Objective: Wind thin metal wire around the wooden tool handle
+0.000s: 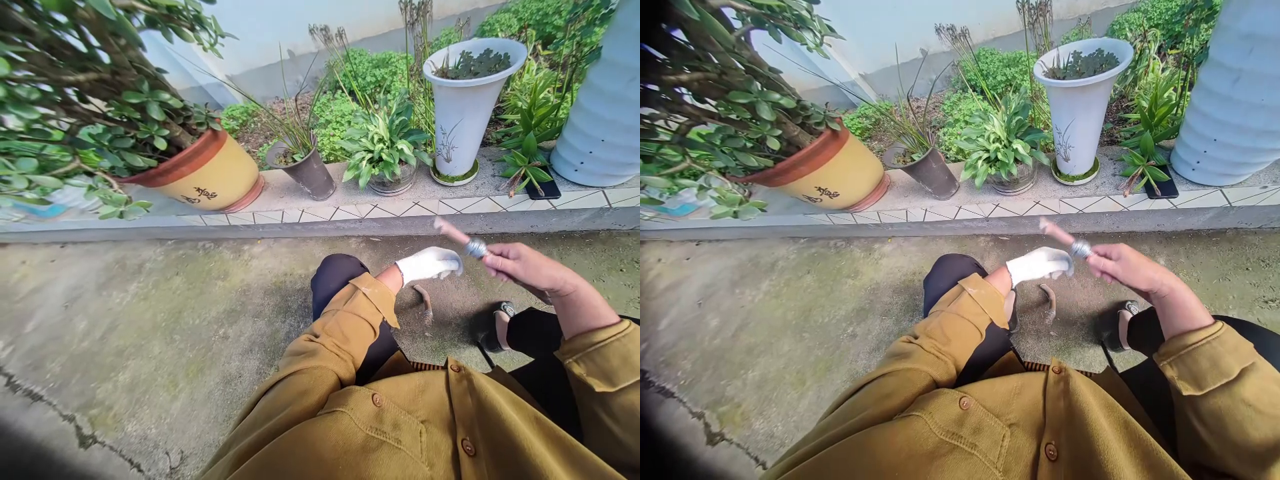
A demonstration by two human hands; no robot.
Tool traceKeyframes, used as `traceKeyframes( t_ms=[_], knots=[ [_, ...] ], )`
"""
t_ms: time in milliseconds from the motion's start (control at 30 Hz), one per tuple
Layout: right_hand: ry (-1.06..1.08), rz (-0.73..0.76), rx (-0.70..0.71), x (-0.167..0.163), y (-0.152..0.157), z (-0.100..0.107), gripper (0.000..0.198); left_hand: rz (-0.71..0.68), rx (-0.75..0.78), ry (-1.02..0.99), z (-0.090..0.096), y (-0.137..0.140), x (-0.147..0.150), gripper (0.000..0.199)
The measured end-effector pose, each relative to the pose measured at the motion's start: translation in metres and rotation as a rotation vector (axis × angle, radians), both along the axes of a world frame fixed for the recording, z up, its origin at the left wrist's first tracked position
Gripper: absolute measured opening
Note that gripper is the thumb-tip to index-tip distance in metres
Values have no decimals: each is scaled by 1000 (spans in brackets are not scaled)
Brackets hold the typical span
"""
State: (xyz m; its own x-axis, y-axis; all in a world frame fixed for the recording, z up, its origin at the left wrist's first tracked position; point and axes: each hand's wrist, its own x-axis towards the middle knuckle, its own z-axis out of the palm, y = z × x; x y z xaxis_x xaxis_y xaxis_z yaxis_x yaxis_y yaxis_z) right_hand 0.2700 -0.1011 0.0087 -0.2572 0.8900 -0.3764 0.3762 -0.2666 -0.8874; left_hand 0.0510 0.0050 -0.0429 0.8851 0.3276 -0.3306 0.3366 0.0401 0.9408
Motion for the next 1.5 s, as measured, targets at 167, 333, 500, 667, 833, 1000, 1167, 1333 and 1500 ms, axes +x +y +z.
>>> traceKeyframes(
  t_ms=[167,333,500,667,833,1000,1167,1333,1500],
  knots=[
    [-258,-374,29,18,11,-21,48,-131,62,50,6,-8,-4,23],
    [-772,-171,-29,7,23,-39,32,-97,185,80,18,-7,-15,17],
    [-857,216,-137,-12,18,-44,25,-193,252,35,10,4,-9,19],
    [-495,512,-300,-25,3,-32,15,-166,316,-24,2,9,-8,17],
    [-63,591,-323,-31,-2,-6,29,-106,239,-44,-4,6,-4,15],
    [-42,88,-19,0,7,-5,45,-47,183,-29,-13,2,1,22],
    [-654,-231,22,24,21,-31,36,-107,78,-39,-3,-3,1,28],
    [-842,197,-126,2,19,-48,26,-136,190,-17,6,-1,-1,18],
    [-574,530,-200,-27,6,-41,20,-112,214,-18,10,5,-6,12]
  ],
)
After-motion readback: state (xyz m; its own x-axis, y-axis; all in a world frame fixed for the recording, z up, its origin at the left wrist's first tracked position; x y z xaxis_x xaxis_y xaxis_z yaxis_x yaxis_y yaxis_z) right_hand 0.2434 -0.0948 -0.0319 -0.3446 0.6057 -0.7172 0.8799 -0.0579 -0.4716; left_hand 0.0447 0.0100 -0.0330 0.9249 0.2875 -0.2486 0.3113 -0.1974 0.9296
